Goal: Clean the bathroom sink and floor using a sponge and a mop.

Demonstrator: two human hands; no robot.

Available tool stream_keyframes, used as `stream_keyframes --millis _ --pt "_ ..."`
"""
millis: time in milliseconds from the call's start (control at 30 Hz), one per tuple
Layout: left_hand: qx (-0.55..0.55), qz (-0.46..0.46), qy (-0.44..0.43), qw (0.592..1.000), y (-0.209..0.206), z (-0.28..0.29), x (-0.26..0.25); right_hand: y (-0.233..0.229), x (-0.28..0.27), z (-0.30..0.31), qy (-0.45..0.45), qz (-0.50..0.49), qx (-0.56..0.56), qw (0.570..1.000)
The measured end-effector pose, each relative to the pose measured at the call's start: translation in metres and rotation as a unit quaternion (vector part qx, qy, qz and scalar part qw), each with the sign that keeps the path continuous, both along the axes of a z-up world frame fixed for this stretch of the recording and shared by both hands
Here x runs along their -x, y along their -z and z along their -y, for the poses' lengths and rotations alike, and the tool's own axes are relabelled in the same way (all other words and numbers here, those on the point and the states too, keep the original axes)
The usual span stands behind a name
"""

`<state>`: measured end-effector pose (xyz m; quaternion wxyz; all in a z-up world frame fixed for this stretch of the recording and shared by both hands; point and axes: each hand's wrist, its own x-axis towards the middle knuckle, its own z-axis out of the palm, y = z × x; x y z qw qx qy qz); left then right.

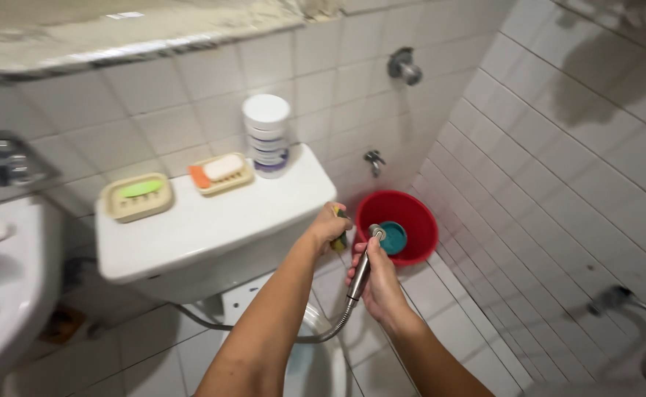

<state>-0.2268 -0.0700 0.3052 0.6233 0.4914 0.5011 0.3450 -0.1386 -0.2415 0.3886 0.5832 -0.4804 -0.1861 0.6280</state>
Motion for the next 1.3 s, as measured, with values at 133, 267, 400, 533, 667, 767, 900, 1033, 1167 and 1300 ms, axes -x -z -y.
stream_keyframes --millis 133,267,400,533,667,767,900,1033,1167,1300 --pt "0.057 -0.007 -0.025 0.998 -0.045 0.0 0.05 -0.011 0.038 -0.013 -0.031 0.023 -0.007 0.999" --pt "0.012 -0.063 -0.004 0.998 -0.054 -0.012 0.113 -0.033 0.092 -0.022 -0.09 0.047 -0.035 0.994" --pt "-0.002 -0.06 -0.018 0.998 -0.088 -0.006 0.191 -0.052 0.153 -0.036 -0.151 0.087 -0.08 0.981" --pt "0.009 -0.021 -0.076 0.997 -0.143 0.024 0.281 -0.069 0.223 -0.048 -0.196 0.107 -0.123 0.967" --pt "-0.011 -0.009 -0.115 0.993 -0.132 0.009 0.384 -0.097 0.302 -0.052 -0.218 0.152 -0.181 0.947" --pt "-0.048 -0.008 -0.109 0.993 -0.133 -0.002 0.459 -0.117 0.361 -0.056 -0.23 0.174 -0.199 0.937" --pt "-0.023 -0.012 -0.114 0.993 -0.19 0.027 0.537 -0.133 0.436 -0.066 -0.247 0.19 -0.218 0.925" --pt "-0.012 -0.031 -0.146 0.989 -0.235 0.046 0.599 -0.146 0.506 -0.079 -0.265 0.185 -0.245 0.914" --pt "-0.03 -0.038 -0.199 0.979 -0.258 0.058 0.666 -0.164 0.567 -0.081 -0.279 0.191 -0.264 0.903" --pt "-0.063 0.002 -0.297 0.953 -0.27 0.07 0.729 -0.176 0.612 -0.078 -0.298 0.224 -0.256 0.892"
